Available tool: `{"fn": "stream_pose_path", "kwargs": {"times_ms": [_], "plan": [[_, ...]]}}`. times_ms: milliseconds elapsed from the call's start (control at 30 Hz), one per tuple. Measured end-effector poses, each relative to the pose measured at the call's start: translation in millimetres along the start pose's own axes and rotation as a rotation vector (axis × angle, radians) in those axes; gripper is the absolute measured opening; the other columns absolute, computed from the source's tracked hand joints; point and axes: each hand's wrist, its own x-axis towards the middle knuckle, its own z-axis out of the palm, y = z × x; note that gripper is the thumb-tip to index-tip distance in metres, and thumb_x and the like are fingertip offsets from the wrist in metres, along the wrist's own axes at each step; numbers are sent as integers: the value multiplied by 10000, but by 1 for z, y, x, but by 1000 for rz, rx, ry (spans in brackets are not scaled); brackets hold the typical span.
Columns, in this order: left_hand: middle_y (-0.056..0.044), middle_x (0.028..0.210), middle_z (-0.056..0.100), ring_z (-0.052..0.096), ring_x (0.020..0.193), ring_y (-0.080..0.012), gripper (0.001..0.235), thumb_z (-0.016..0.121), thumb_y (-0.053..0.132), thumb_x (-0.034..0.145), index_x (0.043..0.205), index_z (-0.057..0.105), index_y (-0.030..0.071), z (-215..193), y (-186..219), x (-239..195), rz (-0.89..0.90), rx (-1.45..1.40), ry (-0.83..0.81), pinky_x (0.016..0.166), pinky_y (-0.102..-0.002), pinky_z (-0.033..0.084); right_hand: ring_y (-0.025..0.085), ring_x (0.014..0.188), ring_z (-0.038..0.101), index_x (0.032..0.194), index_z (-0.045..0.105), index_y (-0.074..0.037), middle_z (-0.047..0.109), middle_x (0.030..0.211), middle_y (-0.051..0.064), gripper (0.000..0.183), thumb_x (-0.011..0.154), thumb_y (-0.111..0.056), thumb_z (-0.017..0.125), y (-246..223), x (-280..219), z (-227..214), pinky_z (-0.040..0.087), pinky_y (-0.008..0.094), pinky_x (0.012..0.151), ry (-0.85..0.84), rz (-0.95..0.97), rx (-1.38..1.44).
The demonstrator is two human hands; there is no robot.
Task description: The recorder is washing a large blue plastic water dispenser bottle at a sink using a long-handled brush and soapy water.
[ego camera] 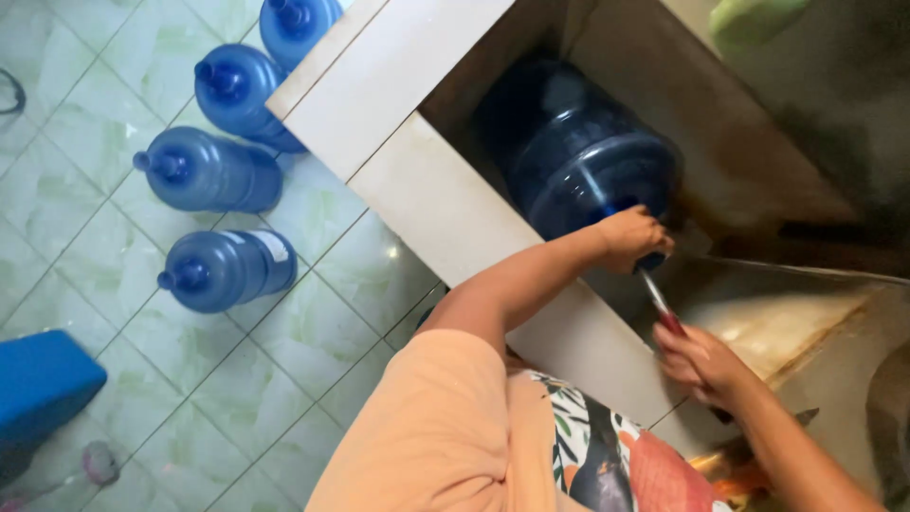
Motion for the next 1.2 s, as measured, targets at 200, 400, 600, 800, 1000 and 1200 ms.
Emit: {"fn": "stream_pose_path", "kwargs": {"times_ms": [200,400,600,800,1000,1200], "plan": [[16,886,713,698,943,-259,386,746,183,718,1083,679,290,-8,10,15,-77,6,-67,829,-464,440,305,878,740,1098,806,-103,770,874,138,469,888,-511,711,100,-88,-172,575,432,822,614,-53,-1182],[-61,868,682,679,861,-289,431,710,156,646,1072,644,146,-42,109,74,27,43,109,766,-447,461,459,888,705,1062,799,-148,762,929,216,483,926,-590,658,6,-86,-14,553,501,751,1042,-226,-1260],[-60,921,649,643,984,-294,174,605,174,884,1057,604,154,-152,169,22,189,345,194,919,-463,458,332,692,674,873,785,-24,678,769,190,394,862,-417,788,124,-113,-105,567,473,652,778,-191,-726],[-87,1032,613,602,1059,-272,328,591,228,811,1126,598,136,-203,135,-1,337,431,445,972,-443,437,285,660,599,1136,811,-63,723,692,223,390,948,-398,742,104,-48,-40,518,446,644,888,-399,-676],[-52,1096,583,578,1137,-251,281,592,173,894,1175,585,186,-197,94,-48,282,428,499,1095,-438,405,378,762,695,1007,771,-43,727,832,209,473,885,-499,742,-4,-24,99,525,430,711,938,-675,-661],[-48,1107,605,582,1172,-251,263,599,185,875,1137,618,170,-200,67,-39,59,575,428,1074,-426,391,403,847,719,957,757,-78,727,846,191,388,836,-447,745,145,53,-52,527,452,744,932,-915,-735]]}}
